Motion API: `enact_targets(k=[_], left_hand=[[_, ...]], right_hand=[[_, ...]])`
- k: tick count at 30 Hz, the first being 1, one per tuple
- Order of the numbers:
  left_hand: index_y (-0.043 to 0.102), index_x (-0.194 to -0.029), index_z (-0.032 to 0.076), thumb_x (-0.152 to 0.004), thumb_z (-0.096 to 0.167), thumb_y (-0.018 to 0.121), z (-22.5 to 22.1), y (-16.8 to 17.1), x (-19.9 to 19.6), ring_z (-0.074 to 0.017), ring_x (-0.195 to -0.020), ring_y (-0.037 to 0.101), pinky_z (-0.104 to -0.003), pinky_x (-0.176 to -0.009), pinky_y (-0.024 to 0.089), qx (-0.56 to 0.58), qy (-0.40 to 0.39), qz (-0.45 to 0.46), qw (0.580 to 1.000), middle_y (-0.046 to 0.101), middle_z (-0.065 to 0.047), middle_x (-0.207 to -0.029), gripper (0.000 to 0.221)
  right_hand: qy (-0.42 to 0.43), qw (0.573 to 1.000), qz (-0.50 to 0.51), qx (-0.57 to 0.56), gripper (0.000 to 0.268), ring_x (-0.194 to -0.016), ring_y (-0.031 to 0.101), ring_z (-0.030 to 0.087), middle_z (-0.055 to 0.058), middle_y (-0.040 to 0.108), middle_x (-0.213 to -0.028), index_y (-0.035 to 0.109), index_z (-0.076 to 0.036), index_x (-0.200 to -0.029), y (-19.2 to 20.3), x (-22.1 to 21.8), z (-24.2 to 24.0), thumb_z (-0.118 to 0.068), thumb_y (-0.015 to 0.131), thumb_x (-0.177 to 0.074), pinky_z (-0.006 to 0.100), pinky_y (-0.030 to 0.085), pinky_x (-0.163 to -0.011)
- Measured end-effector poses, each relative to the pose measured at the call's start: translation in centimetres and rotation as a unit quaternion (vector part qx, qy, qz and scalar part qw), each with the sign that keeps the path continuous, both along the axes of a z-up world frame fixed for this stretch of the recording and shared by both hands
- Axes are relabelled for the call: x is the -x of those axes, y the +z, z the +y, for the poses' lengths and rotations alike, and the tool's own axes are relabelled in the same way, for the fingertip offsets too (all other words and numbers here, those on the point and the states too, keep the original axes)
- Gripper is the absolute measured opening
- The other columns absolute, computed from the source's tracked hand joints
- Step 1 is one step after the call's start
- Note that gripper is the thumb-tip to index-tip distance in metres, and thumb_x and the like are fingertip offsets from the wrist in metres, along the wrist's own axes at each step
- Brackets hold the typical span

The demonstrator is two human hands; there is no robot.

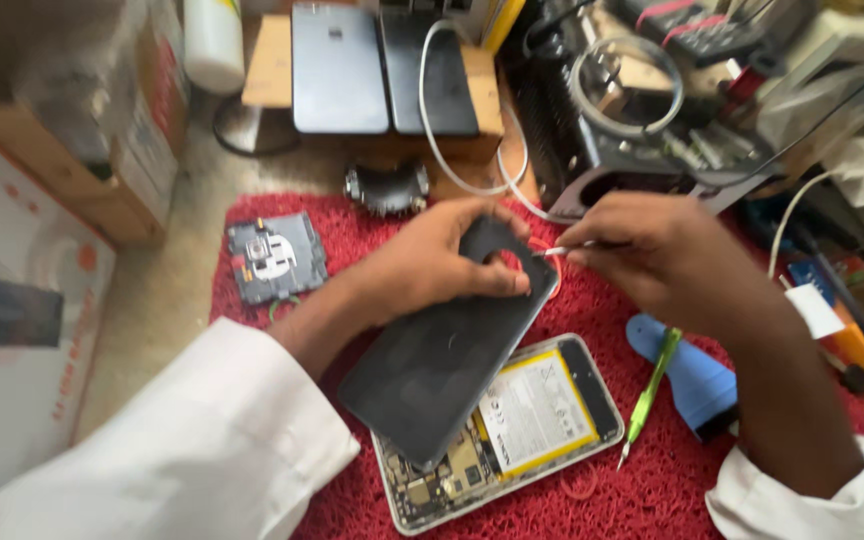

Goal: The person holds a black smartphone back cover and uses a small metal tool to scrape and clean the edges around the camera cutout. The person then handles a small red rubber band and continues to scrape the back cover surface.

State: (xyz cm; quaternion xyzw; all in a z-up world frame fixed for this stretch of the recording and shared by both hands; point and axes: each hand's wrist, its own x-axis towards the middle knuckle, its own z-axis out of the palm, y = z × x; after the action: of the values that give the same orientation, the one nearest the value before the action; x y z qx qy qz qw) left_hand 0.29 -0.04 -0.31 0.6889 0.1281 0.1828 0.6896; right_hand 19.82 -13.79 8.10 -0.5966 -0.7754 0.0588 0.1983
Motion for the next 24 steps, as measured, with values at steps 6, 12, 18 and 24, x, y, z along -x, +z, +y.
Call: enact_targets(k=[6,12,18,24], left_hand=[[0.067,-0.117,0.008,-0.075,0.018,0.088,-0.3,0.3,0.2,-0.0049,-0.083,0.064,-0.024,-0.074,0.056,0.004,0.012,0.026,1.0,0.069,0.003,-0.094,0.048],[0.069,-0.114,0.007,-0.074,0.017,0.09,-0.5,0.3,0.1,-0.0064,-0.092,0.064,-0.024,-0.084,0.055,0.003,0.011,-0.023,1.0,0.069,0.002,-0.099,0.045],[0.069,-0.12,0.008,-0.078,0.014,0.087,-0.2,-1.3,0.6,-0.0067,-0.093,0.063,-0.025,-0.086,0.053,-0.026,0.012,0.012,1.0,0.069,0.001,-0.102,0.046],[0.063,-0.133,0.002,-0.091,0.015,0.079,6.2,-11.1,-4.5,-0.0104,-0.123,0.064,-0.026,-0.112,0.048,-0.015,-0.118,-0.099,0.988,0.068,-0.004,-0.128,0.047]], right_hand=[[-0.079,0.99,0.066,0.095,0.016,-0.068,0.067,0.022,0.007,0.069,-0.077,0.07,-0.005,-0.095,0.6,0.2,-0.2,-0.011,0.077,-0.081,0.034,0.055,-0.062],[0.0,0.999,0.046,0.009,0.018,-0.074,0.067,0.024,0.008,0.067,-0.084,0.071,-0.007,-0.094,-0.7,-1.9,-0.6,-0.004,0.074,-0.077,0.035,0.053,-0.066],[-0.024,0.994,0.081,0.074,0.023,-0.085,0.073,0.022,0.003,0.073,-0.094,0.076,-0.015,-0.106,-4.2,-5.1,0.3,-0.012,0.075,-0.082,0.034,0.058,-0.073],[-0.035,0.989,0.035,0.139,0.018,-0.092,0.075,0.012,0.001,0.076,-0.095,0.078,-0.018,-0.102,-6.7,-8.4,3.0,-0.023,0.077,-0.085,0.029,0.059,-0.083]])
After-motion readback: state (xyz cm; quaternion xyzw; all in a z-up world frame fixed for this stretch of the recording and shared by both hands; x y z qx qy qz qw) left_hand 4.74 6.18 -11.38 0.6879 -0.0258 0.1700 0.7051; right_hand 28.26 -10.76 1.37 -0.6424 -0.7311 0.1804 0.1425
